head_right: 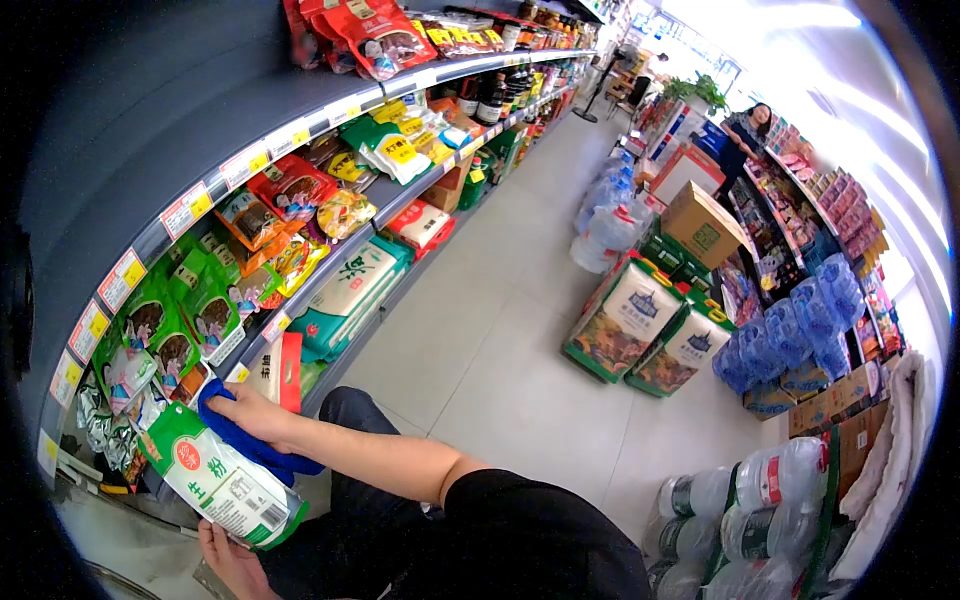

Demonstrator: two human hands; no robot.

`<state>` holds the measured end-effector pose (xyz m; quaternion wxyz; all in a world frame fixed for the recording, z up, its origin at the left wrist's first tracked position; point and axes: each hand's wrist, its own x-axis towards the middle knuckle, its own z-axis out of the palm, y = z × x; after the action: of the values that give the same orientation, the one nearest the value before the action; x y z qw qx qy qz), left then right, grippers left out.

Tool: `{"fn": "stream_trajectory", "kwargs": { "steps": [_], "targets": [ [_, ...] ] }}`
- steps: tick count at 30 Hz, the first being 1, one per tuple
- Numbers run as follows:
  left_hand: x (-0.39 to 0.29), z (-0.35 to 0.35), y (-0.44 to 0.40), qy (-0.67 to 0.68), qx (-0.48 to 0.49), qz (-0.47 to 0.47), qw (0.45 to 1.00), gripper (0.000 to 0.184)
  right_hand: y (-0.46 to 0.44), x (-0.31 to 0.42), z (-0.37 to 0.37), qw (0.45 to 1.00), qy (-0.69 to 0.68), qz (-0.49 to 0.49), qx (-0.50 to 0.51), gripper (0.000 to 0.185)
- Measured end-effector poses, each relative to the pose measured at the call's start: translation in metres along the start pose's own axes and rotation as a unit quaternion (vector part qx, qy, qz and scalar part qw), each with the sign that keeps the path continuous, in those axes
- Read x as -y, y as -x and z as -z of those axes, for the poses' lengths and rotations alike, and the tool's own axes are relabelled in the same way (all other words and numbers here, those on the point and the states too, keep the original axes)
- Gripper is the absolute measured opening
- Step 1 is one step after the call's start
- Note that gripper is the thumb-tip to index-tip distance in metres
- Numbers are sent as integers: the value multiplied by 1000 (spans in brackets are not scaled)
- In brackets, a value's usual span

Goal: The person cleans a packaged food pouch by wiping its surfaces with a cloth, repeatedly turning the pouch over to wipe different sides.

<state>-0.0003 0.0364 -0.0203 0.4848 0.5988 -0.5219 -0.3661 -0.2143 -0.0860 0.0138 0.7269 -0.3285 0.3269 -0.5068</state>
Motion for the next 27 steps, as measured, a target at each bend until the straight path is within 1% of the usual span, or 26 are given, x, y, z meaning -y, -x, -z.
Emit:
{"fn": "stream_trajectory", "kwargs": {
  "steps": [2,5,8,11,14,17,27],
  "targets": [
    [4,0,1,31,1,11,999,21,2,2,0,1000,0,-5,12,25],
    [25,7,3,-123,-7,-83,989,23,1,0,1,1000,7,0,20,25],
    [29,6,4,-83,-24,-68,994,23,2,-1,0,1000,10,3,22,25],
    [22,3,5,-100,-32,-72,992,23,1,-1,0,1000,9,4,24,25],
    [13,1,5,-90,-26,-55,994,22,1,-2,-1,1000,7,3,24,25],
    [21,3,3,-118,-24,-79,990,22,2,-2,0,1000,7,2,25,24],
    [21,3,1,-125,-16,-85,988,23,3,-2,-1,999,4,11,29,24]
  ]
}}
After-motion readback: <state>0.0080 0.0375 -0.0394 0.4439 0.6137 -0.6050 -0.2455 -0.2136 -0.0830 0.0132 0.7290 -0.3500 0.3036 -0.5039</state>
